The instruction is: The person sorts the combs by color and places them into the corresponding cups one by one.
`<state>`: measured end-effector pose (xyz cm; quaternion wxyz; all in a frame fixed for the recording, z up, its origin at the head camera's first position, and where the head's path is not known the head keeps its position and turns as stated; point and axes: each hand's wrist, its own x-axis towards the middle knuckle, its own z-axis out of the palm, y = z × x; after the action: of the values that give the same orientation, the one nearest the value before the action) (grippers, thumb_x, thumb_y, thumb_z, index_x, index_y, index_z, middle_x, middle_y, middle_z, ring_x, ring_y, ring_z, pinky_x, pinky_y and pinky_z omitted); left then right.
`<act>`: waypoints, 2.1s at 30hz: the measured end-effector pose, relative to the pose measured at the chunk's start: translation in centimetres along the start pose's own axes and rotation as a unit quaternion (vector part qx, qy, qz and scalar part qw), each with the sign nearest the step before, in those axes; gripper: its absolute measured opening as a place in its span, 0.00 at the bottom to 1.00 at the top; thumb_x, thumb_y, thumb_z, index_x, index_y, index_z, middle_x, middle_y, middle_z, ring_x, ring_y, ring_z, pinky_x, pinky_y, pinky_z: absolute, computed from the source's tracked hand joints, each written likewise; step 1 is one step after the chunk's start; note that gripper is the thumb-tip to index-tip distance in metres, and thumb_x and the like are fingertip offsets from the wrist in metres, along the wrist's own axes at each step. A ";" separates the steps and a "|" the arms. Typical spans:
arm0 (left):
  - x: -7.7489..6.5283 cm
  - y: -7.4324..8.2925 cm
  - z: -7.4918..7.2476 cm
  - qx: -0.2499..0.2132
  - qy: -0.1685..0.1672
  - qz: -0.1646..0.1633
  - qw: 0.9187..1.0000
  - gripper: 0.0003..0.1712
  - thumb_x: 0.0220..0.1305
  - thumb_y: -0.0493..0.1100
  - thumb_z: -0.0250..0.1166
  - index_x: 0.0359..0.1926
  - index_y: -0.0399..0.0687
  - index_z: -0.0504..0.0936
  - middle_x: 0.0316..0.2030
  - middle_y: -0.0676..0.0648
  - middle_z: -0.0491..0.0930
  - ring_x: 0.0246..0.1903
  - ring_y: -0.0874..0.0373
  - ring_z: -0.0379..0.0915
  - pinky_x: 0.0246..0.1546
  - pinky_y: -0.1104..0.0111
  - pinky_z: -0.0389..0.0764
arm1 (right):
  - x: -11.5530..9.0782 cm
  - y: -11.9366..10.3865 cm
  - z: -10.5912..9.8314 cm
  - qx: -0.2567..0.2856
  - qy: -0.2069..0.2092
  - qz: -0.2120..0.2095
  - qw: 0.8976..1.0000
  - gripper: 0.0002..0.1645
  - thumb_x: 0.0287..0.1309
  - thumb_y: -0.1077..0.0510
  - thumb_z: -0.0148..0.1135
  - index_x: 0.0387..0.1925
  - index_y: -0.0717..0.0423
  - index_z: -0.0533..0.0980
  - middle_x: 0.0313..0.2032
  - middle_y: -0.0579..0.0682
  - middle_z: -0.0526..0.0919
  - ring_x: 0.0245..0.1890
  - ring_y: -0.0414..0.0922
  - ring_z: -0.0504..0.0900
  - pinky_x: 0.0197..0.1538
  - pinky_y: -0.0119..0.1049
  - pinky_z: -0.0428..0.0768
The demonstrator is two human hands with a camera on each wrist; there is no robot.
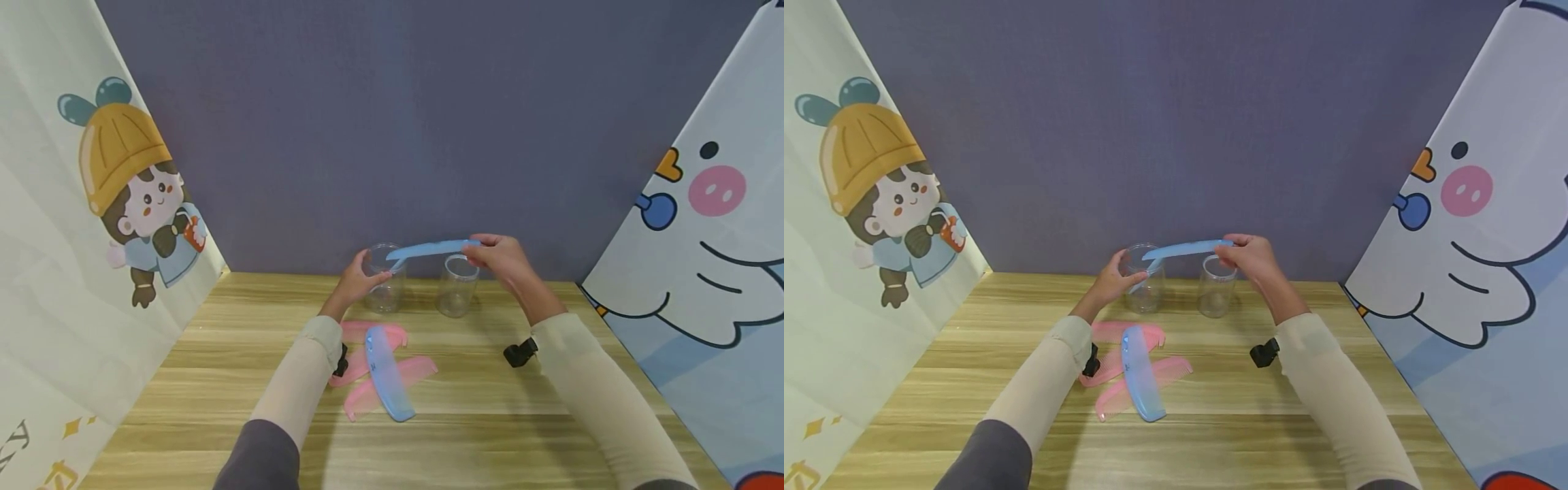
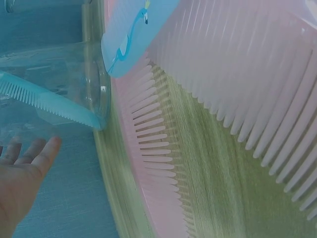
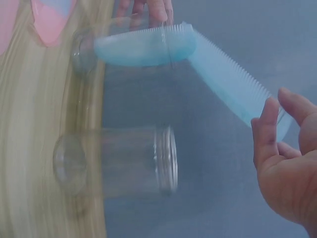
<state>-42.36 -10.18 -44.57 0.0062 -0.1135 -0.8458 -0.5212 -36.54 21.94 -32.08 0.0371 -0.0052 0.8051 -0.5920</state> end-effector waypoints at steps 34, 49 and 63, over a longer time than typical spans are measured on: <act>0.1 0.0 -0.1 0.003 0.004 -0.003 1.000 0.60 0.59 0.68 0.70 0.81 0.53 0.48 0.78 0.43 0.57 0.72 0.40 0.62 0.71 0.46 0.68 | 0.1 3.5 2.9 -0.003 -0.043 -0.047 0.998 0.31 0.71 0.60 0.59 0.70 0.67 0.68 0.55 0.61 0.81 0.37 0.34 0.86 0.47 0.31 0.87; -0.1 0.5 -0.2 0.000 0.003 0.002 1.000 0.59 0.61 0.64 0.71 0.81 0.51 0.48 0.78 0.42 0.56 0.74 0.39 0.58 0.72 0.45 0.66 | -2.2 8.0 5.4 -0.049 -0.109 -0.043 0.992 0.28 0.70 0.63 0.59 0.66 0.74 0.69 0.52 0.69 0.82 0.38 0.39 0.85 0.48 0.39 0.88; -0.2 0.7 -0.3 0.006 -0.002 -0.007 1.000 0.59 0.61 0.64 0.71 0.81 0.52 0.48 0.79 0.41 0.56 0.74 0.38 0.60 0.71 0.44 0.67 | -4.2 10.1 8.0 -0.078 -0.150 -0.064 0.983 0.28 0.65 0.63 0.62 0.61 0.78 0.72 0.43 0.61 0.85 0.37 0.43 0.84 0.46 0.48 0.88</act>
<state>-42.08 -10.21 -43.85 0.0019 -0.1089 -0.8499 -0.5156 -31.49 17.55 -43.85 0.1192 -0.1485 0.8322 -0.5207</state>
